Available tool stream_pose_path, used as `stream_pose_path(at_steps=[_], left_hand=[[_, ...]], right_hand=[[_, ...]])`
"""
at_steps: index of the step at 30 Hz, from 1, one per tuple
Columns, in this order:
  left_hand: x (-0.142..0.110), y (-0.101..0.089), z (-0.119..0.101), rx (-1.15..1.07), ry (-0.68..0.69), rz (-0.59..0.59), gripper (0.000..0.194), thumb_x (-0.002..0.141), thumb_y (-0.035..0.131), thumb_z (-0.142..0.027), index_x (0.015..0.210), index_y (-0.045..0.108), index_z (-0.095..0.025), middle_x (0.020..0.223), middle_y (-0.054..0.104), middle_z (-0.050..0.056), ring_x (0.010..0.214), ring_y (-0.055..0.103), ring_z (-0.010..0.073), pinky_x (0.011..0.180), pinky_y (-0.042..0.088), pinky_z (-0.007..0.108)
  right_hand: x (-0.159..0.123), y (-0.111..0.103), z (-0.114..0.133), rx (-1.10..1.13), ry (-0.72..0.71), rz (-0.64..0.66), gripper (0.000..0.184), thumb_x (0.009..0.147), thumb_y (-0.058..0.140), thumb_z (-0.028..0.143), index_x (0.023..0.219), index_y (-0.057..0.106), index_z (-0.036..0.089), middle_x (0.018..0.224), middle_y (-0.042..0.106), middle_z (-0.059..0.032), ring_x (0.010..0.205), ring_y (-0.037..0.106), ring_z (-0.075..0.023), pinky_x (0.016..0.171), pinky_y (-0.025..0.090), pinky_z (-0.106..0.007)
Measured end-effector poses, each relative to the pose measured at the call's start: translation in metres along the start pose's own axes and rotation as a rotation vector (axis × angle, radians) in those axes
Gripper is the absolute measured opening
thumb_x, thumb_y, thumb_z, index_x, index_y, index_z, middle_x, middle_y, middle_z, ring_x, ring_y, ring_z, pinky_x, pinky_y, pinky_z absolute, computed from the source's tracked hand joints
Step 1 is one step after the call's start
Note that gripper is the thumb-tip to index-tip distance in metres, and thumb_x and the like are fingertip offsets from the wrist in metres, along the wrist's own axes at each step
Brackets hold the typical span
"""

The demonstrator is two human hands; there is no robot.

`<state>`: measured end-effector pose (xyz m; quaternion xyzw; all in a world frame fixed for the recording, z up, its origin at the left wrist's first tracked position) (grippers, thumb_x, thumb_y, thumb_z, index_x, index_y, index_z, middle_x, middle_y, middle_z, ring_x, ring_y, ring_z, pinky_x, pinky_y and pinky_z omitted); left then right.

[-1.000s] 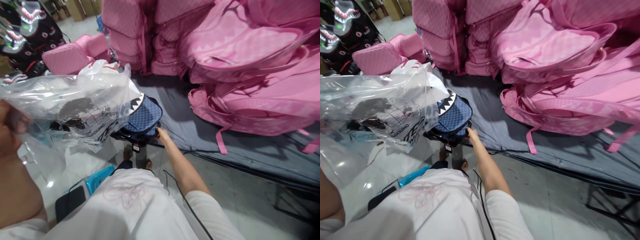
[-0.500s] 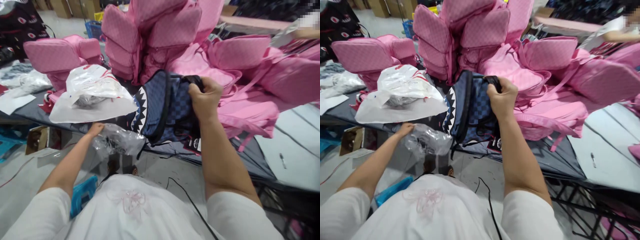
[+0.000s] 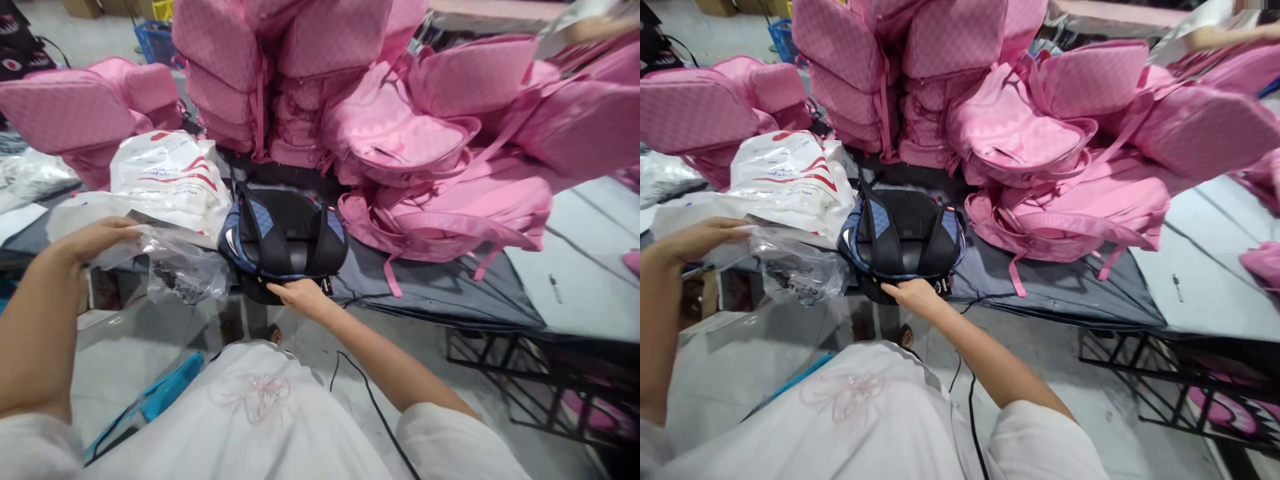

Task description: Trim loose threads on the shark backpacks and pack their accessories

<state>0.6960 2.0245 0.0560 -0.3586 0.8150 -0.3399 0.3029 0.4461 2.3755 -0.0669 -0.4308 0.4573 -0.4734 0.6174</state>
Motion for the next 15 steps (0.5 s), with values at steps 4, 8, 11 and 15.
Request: stream_pose_path(at_steps=[4,8,11,15], left_hand=[[-0.053,-0.018,-0.028,-0.294,-0.123,0.04,0.035,0.056,0.075,-0.048,0.075,0.064,-0.021,0.068,0.068,-0.008,0.081,0.068,0.0208,0.088,0.055,0.042],[-0.079,-0.018,-0.08,-0.553,-0.085,-0.152,0.028,0.062,0.073,-0.041,0.074,0.06,-0.02,0.059,0.062,-0.006,0.079,0.068,0.0205,0.08,0.058,0.037],[-0.079,-0.002,-0.119,-0.657,-0.023,-0.207,0.021,0.062,0.075,-0.031,0.073,0.061,-0.019,0.059,0.062,-0.003,0.085,0.069,0.0233,0.075,0.059,0.033],[-0.062,0.034,-0.162,-0.649,0.081,-0.054,0.012,0.076,0.064,-0.026,0.082,0.064,-0.016,0.07,0.067,0.003,0.077,0.07,0.0212,0.061,0.058,0.03]], right_hand=[[0.004,0.078,-0.016,0.241,0.135,0.213,0.05,0.094,0.048,0.011,0.141,0.058,0.023,0.111,0.073,-0.0134,0.099,0.066,-0.0222,0.082,0.046,-0.029],[0.015,0.097,-0.028,0.328,0.248,0.184,0.047,0.089,0.051,0.007,0.133,0.064,0.018,0.113,0.072,-0.0184,0.102,0.068,-0.0258,0.088,0.05,-0.034],[0.013,0.073,-0.031,0.435,0.27,0.139,0.04,0.083,0.066,0.017,0.124,0.068,0.016,0.099,0.074,-0.0172,0.093,0.07,-0.0291,0.084,0.054,-0.039],[-0.003,-0.02,-0.044,0.721,0.17,-0.154,0.053,0.09,0.061,0.046,0.138,0.053,0.026,0.128,0.066,-0.0083,0.118,0.063,-0.0226,0.094,0.053,-0.036]])
Point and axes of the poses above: each hand's wrist, its own x-axis towards the middle knuckle, its own y-axis out of the palm, z = x × y, the point moved 7 cm from there along x, towards the middle knuckle
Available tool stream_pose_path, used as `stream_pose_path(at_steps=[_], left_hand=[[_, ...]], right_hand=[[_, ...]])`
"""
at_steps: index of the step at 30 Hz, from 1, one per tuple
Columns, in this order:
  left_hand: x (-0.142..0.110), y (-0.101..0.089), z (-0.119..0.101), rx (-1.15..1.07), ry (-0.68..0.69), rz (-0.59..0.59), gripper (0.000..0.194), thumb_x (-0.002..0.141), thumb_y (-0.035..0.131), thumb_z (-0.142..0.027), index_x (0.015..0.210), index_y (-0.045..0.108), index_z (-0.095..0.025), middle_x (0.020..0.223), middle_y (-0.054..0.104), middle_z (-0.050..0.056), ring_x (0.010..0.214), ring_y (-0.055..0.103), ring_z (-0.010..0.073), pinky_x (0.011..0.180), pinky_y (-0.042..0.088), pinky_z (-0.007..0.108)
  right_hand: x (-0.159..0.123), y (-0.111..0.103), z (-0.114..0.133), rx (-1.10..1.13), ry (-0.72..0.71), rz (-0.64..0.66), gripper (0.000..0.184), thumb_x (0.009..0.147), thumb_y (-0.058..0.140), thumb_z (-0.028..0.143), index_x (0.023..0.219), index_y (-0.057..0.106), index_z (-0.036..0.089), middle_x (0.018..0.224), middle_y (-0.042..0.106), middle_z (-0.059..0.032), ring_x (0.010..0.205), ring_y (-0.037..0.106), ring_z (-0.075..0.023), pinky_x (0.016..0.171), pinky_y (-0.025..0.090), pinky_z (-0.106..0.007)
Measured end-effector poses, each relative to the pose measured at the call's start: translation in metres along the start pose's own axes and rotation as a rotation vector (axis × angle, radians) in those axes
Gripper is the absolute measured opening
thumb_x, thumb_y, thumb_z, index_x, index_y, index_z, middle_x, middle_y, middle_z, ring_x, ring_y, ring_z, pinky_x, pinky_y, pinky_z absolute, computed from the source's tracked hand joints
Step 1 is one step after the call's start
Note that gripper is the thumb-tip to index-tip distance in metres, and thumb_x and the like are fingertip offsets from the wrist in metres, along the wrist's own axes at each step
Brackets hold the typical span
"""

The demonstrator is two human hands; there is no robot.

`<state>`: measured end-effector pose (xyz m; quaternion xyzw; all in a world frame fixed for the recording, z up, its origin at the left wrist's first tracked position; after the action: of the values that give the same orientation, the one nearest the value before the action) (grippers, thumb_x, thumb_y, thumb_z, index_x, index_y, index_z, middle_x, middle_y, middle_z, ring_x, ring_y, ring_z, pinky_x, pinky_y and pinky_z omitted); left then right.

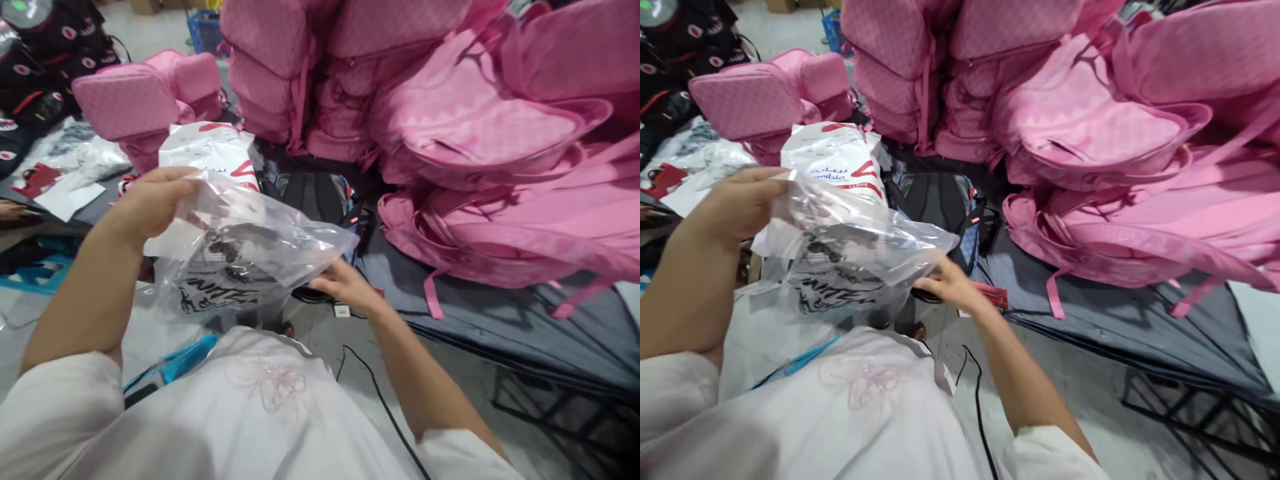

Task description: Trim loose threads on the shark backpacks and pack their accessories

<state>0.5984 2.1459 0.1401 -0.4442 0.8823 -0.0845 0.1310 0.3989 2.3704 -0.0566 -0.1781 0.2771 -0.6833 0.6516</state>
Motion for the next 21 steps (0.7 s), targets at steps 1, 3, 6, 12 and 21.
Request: stream_pose_path(at_steps=[1,3,6,12,21], left_hand=[[0.005,0.014,-0.002,-0.008,0.01,0.06,0.011,0.078,0.062,-0.026,0.084,0.065,-0.016,0.07,0.066,0.003,0.072,0.07,0.0202,0.057,0.057,0.029],[0.014,0.039,-0.005,-0.022,0.021,0.182,0.011,0.081,0.059,-0.024,0.087,0.065,-0.016,0.07,0.066,0.002,0.064,0.069,0.0181,0.05,0.055,0.027],[0.026,0.061,-0.016,0.066,0.069,0.244,0.011,0.087,0.056,-0.019,0.084,0.065,-0.014,0.071,0.067,0.004,0.059,0.069,0.0156,0.045,0.049,0.019],[0.033,0.099,-0.032,0.175,0.155,0.238,0.02,0.09,0.05,-0.01,0.079,0.067,-0.011,0.067,0.067,0.004,0.056,0.068,0.0143,0.041,0.041,0.014],[0.001,0.096,-0.018,0.264,0.41,0.099,0.068,0.075,0.081,-0.033,0.137,0.054,-0.03,0.134,0.062,0.005,0.137,0.051,0.0311,0.102,0.053,0.04]], right_hand=[[0.0,-0.029,0.014,0.213,-0.08,-0.164,0.06,0.085,0.066,0.05,0.138,0.052,0.026,0.131,0.063,-0.0076,0.124,0.059,-0.0225,0.097,0.052,-0.036],[-0.002,-0.078,0.027,0.532,-0.16,-0.51,0.066,0.073,0.078,0.049,0.131,0.057,0.026,0.122,0.066,-0.0046,0.117,0.061,-0.0209,0.096,0.052,-0.033],[0.006,-0.107,0.017,0.732,-0.077,-0.811,0.051,0.063,0.086,0.044,0.105,0.066,0.022,0.089,0.068,0.0009,0.078,0.064,-0.0148,0.071,0.054,-0.026],[0.051,-0.078,0.036,0.923,-0.16,-0.573,0.076,0.061,0.079,0.067,0.12,0.057,0.026,0.113,0.069,-0.0036,0.1,0.068,-0.0215,0.09,0.056,-0.038],[0.062,-0.013,0.021,1.197,0.107,-0.652,0.059,0.068,0.074,0.049,0.117,0.057,0.021,0.118,0.068,-0.0076,0.115,0.064,-0.0266,0.104,0.052,-0.045]])
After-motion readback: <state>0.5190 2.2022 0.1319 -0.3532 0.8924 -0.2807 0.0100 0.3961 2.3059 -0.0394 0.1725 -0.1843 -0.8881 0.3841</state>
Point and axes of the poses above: each hand's wrist, its own x-axis towards the middle knuckle, its own y-axis out of the palm, z = x × y, the point moved 7 cm from there along x, towards the middle knuckle
